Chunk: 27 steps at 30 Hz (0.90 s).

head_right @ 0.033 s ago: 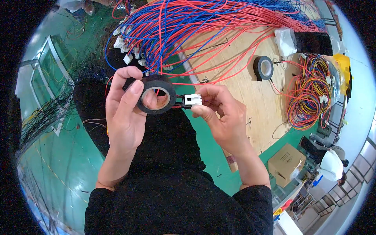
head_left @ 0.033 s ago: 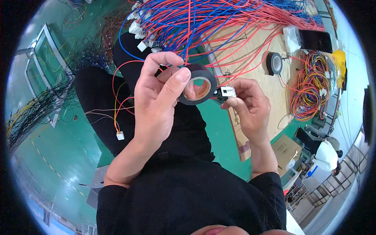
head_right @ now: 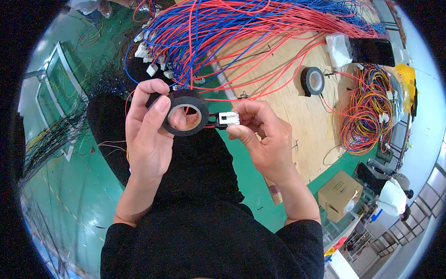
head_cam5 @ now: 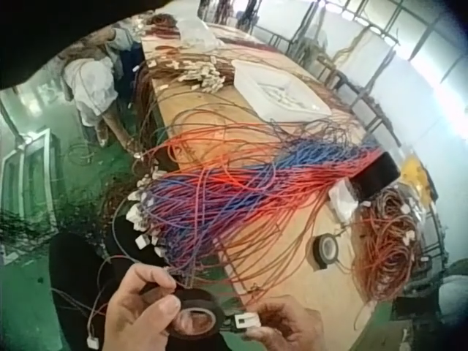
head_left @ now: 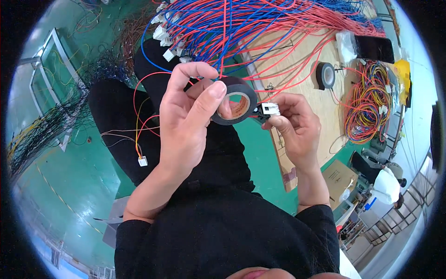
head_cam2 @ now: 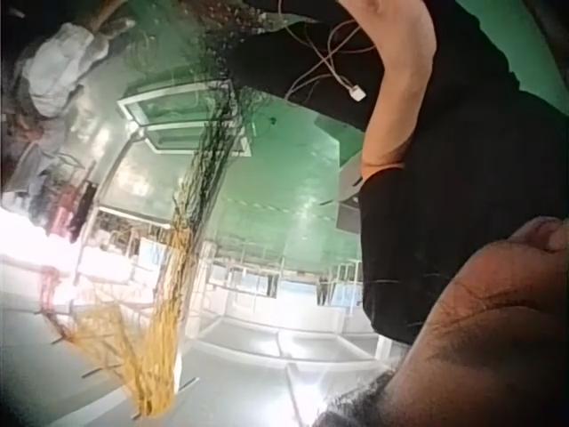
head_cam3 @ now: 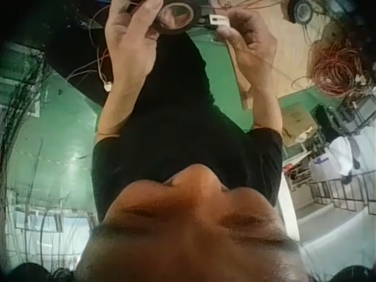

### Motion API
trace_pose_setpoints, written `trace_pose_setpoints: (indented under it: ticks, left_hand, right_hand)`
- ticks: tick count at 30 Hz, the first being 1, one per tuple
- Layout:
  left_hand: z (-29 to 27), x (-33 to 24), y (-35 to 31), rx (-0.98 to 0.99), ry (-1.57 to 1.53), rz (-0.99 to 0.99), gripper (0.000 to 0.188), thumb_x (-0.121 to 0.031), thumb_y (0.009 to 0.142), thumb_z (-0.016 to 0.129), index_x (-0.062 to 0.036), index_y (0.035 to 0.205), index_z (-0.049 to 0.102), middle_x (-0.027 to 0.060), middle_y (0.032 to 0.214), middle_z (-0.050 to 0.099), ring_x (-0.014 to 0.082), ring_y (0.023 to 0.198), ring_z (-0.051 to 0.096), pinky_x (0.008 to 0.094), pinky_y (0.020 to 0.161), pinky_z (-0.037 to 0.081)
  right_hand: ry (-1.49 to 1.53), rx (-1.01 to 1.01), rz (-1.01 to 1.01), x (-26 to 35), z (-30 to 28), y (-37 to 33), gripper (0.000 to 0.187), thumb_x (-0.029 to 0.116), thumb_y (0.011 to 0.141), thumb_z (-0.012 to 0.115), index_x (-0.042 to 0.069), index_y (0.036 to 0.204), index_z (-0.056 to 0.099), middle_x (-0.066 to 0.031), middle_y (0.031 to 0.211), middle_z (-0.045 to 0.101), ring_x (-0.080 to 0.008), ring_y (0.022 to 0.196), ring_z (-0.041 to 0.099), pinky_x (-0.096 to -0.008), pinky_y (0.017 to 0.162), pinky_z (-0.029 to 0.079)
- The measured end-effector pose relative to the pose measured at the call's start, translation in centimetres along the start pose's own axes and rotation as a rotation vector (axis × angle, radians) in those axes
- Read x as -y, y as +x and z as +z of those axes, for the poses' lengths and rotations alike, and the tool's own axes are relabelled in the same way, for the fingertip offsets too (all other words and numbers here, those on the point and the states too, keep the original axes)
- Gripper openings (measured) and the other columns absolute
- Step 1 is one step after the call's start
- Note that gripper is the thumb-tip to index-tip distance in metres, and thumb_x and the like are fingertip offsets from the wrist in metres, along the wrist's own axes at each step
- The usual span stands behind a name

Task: The recorder is assembling electrical connectors and taping wire bundles for a wiring harness in a factory environment.

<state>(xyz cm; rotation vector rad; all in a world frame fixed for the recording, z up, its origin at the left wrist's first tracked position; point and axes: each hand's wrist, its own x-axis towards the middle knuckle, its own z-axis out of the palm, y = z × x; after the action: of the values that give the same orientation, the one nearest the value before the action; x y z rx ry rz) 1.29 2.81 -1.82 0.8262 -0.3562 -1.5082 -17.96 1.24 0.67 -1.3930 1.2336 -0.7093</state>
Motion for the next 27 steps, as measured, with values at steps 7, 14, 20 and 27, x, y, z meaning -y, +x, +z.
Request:
trace_pose_setpoints:
  ticks: [7, 14, 20, 27]
  left_hand:
    - [0.2, -0.3, -0.4, 0.036, 0.062, 0.023, 0.022, -0.003, 0.091, 0.057, -0.0019, 0.108, 0.044, 0.0038, 0.086, 0.056, 0.0066, 0.073, 0.055, 0.0215, 0.068, 0.047]
    - [0.1, -0.6, -0.7, 0.111, 0.133, 0.071, 0.024, -0.002, 0.089, 0.058, -0.0013, 0.108, 0.043, 0.0046, 0.092, 0.055, 0.0054, 0.079, 0.054, 0.0207, 0.069, 0.047]
    - [-0.5, -0.5, -0.7, 0.153, 0.182, 0.096, 0.025, 0.0, 0.088, 0.058, -0.0009, 0.107, 0.043, 0.0042, 0.091, 0.053, 0.0049, 0.078, 0.051, 0.0205, 0.07, 0.044]
    - [-0.2, -0.7, -1.1, 0.169, 0.241, 0.093, 0.026, 0.002, 0.086, 0.059, -0.0007, 0.106, 0.043, 0.0037, 0.088, 0.052, 0.005, 0.075, 0.05, 0.0204, 0.068, 0.043]
  right_hand:
    - [0.068, 0.015, 0.064, 0.1, 0.0, 0.2, 0.032, 0.02, 0.089, 0.064, -0.004, 0.106, 0.052, -0.0077, 0.089, 0.061, -0.0128, 0.072, 0.061, -0.0235, 0.066, 0.05]
    - [0.057, 0.049, 0.127, 0.3, -0.3, 0.2, 0.031, 0.019, 0.089, 0.064, -0.004, 0.106, 0.052, -0.0088, 0.093, 0.062, -0.0131, 0.075, 0.062, -0.0247, 0.068, 0.052]
    - [-0.03, 0.083, 0.148, 0.6, -0.4, 0.3, 0.028, 0.015, 0.089, 0.063, -0.005, 0.107, 0.052, -0.0089, 0.093, 0.062, -0.0124, 0.075, 0.061, -0.0239, 0.068, 0.052]
    - [-0.127, 0.058, 0.161, 1.5, 0.0, 0.4, 0.025, 0.008, 0.086, 0.066, -0.005, 0.104, 0.054, -0.0084, 0.087, 0.063, -0.0119, 0.073, 0.061, -0.0233, 0.066, 0.052]
